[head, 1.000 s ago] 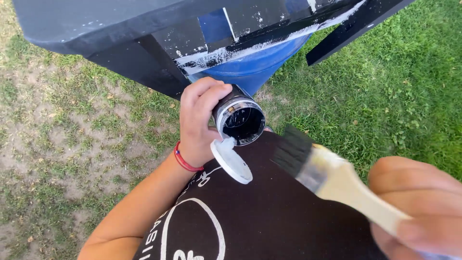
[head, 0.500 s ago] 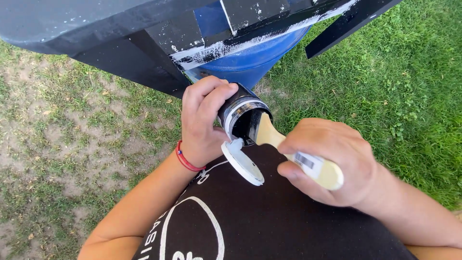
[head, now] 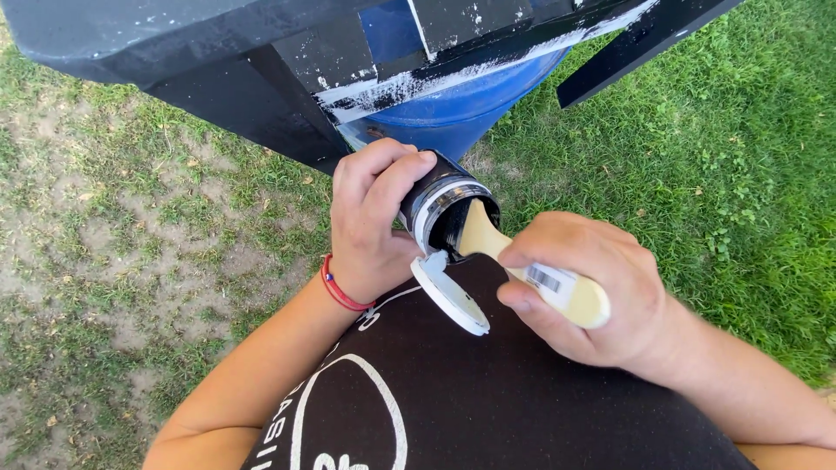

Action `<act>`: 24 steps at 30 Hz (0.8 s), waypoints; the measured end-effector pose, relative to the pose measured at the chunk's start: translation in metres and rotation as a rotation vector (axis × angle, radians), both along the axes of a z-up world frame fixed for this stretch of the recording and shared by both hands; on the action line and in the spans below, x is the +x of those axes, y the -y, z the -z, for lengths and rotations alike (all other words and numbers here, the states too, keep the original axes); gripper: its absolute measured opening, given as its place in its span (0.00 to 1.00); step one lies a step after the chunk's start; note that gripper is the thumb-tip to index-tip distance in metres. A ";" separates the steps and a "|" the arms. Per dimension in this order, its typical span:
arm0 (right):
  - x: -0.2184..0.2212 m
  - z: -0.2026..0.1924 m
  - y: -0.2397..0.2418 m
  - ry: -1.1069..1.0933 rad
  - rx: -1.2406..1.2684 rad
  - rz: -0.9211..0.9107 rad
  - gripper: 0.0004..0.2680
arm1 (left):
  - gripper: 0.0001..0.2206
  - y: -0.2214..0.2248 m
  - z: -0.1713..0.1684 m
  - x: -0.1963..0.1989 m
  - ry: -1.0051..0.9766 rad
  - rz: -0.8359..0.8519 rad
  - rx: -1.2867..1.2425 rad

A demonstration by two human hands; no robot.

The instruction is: Painting a wooden chair with black paint using a brush while it sits on a blue barrel.

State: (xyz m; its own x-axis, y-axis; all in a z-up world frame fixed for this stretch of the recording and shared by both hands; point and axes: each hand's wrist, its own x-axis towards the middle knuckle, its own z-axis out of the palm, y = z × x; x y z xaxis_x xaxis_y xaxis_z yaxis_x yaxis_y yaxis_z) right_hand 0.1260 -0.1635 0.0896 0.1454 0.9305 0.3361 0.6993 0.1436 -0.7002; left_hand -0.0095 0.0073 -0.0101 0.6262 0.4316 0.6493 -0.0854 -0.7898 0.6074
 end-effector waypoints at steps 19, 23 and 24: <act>0.065 0.034 0.077 -0.486 0.257 0.148 0.15 | 0.31 -0.001 0.008 0.002 -0.182 -0.056 -0.157; 0.092 0.067 0.074 -0.487 0.145 0.306 0.18 | 0.31 0.003 0.011 0.005 -0.067 -0.081 -0.233; 0.099 0.077 0.071 -0.487 0.147 0.308 0.18 | 0.31 0.004 0.009 0.006 -0.067 -0.079 -0.231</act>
